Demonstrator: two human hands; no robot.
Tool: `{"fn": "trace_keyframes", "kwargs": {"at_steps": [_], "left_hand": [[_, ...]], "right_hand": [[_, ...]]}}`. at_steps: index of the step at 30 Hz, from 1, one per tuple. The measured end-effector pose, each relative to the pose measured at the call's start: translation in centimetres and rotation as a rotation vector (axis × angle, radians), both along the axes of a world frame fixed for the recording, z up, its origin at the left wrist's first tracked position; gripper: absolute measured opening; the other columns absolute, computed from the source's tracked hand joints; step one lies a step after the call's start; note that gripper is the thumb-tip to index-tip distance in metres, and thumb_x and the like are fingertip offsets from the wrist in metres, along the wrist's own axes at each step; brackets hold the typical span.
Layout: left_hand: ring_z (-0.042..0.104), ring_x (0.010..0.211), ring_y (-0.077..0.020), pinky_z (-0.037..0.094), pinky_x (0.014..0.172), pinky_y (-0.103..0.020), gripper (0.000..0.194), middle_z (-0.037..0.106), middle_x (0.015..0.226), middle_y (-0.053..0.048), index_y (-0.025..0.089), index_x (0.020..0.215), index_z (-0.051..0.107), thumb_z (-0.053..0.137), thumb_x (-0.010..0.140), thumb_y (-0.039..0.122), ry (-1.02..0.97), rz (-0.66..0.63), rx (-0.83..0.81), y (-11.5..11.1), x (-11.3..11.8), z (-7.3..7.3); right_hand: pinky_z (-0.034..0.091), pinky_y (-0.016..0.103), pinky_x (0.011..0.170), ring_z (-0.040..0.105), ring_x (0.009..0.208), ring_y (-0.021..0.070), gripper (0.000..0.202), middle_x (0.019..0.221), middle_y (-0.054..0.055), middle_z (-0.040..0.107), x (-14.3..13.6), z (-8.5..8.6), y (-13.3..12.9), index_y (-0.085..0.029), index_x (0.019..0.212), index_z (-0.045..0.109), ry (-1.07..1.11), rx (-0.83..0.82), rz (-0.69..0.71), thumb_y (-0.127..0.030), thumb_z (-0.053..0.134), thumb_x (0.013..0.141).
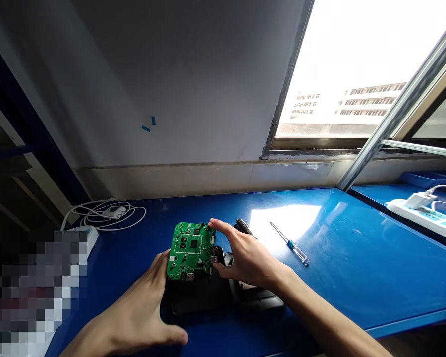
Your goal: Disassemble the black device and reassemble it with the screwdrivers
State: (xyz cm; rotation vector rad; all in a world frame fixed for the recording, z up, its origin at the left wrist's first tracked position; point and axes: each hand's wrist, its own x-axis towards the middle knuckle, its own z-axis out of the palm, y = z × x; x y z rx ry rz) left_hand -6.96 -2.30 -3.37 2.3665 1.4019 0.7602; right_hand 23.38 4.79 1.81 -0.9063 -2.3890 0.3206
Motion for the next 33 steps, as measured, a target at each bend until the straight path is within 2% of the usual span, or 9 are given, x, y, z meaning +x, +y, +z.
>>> {"fn": "trace_keyframes", "kwargs": {"at_steps": [3, 7, 9, 11, 14, 17, 22, 26, 33], "left_hand": [[0.048, 0.146, -0.0543, 0.058, 0.106, -0.064, 0.137, 0.049, 0.161, -0.025, 0.025, 0.172, 0.017, 0.095, 0.064, 0.055, 0.125, 0.012, -0.106, 0.1, 0.1, 0.7], [0.055, 0.144, -0.0462, 0.059, 0.108, -0.057, 0.129, 0.053, 0.158, -0.017, 0.032, 0.171, 0.019, 0.095, 0.067, 0.045, 0.039, -0.075, -0.116, 0.4, 1.4, 3.1], [0.056, 0.143, -0.0431, 0.058, 0.109, -0.056, 0.12, 0.055, 0.155, -0.016, 0.031, 0.17, 0.022, 0.091, 0.073, 0.038, 0.035, -0.079, -0.164, 0.6, 2.0, 4.1], [0.055, 0.144, -0.0436, 0.054, 0.113, -0.059, 0.124, 0.055, 0.154, -0.019, 0.027, 0.17, 0.019, 0.092, 0.07, 0.036, 0.034, -0.063, -0.213, 0.7, 2.4, 4.5], [0.042, 0.153, -0.0476, 0.047, 0.118, -0.065, 0.131, 0.042, 0.164, -0.024, 0.024, 0.17, 0.013, 0.093, 0.068, 0.036, 0.009, -0.014, -0.254, 0.8, 2.3, 4.4], [0.032, 0.158, -0.0457, 0.04, 0.122, -0.066, 0.132, 0.031, 0.171, -0.022, 0.027, 0.17, 0.007, 0.092, 0.069, 0.031, -0.048, 0.013, -0.284, 0.9, 1.8, 3.7], [0.048, 0.149, -0.0429, 0.048, 0.117, -0.063, 0.127, 0.034, 0.168, -0.018, 0.036, 0.167, 0.01, 0.091, 0.069, 0.023, -0.166, 0.015, -0.235, 1.2, 1.3, 2.3], [0.051, 0.146, -0.0424, 0.052, 0.114, -0.061, 0.124, 0.027, 0.17, -0.015, 0.041, 0.165, 0.013, 0.09, 0.07, 0.023, -0.216, 0.01, -0.19, 1.2, 1.2, 1.8], [0.037, 0.155, -0.0426, 0.043, 0.123, -0.062, 0.128, 0.025, 0.17, -0.013, 0.043, 0.163, 0.011, 0.092, 0.068, 0.017, -0.208, -0.074, -0.038, 1.6, 1.8, 2.1]], "right_hand": [[0.064, 0.048, 0.098, 0.073, 0.124, 0.0344, 0.093, 0.151, 0.019, 0.062, 0.1, 0.7, -0.3, -0.021, 0.162, 0.031, -0.054, -0.039, 0.008, -0.018, 0.076, 0.08], [0.065, 0.044, 0.09, 0.076, 0.115, 0.0321, 0.094, 0.151, 0.018, 0.062, 0.5, 1.3, -0.5, -0.023, 0.16, 0.033, -0.085, -0.049, -0.006, -0.016, 0.078, 0.078], [0.065, 0.044, 0.088, 0.077, 0.113, 0.0318, 0.092, 0.149, 0.017, 0.064, 0.7, 1.5, -0.6, -0.023, 0.159, 0.035, -0.102, -0.034, -0.018, -0.014, 0.076, 0.077], [0.066, 0.044, 0.087, 0.077, 0.112, 0.032, 0.089, 0.146, 0.017, 0.066, 0.8, 1.6, -0.7, -0.022, 0.157, 0.037, -0.123, -0.026, -0.017, -0.013, 0.075, 0.077], [0.067, 0.045, 0.087, 0.077, 0.112, 0.033, 0.084, 0.144, 0.018, 0.067, 0.8, 2.0, -1.1, -0.02, 0.153, 0.04, -0.151, -0.021, -0.003, -0.012, 0.075, 0.077], [0.068, 0.046, 0.086, 0.078, 0.109, 0.0339, 0.08, 0.141, 0.018, 0.068, 0.6, 2.4, -1.5, -0.02, 0.149, 0.043, -0.174, -0.02, 0.006, -0.012, 0.075, 0.077], [0.068, 0.046, 0.093, 0.075, 0.119, 0.0354, 0.079, 0.144, 0.019, 0.066, 0.3, 2.7, -1.9, -0.019, 0.148, 0.041, -0.171, 0.06, 0.065, -0.009, 0.075, 0.078], [0.068, 0.044, 0.096, 0.074, 0.123, 0.0343, 0.077, 0.146, 0.021, 0.065, 0.3, 2.8, -2.0, -0.017, 0.148, 0.04, -0.175, 0.13, 0.073, -0.006, 0.075, 0.08], [0.068, 0.045, 0.098, 0.072, 0.126, 0.0365, 0.078, 0.145, 0.026, 0.065, 0.2, 3.1, -2.2, -0.009, 0.147, 0.04, -0.193, 0.223, 0.061, -0.002, 0.074, 0.077]]}}
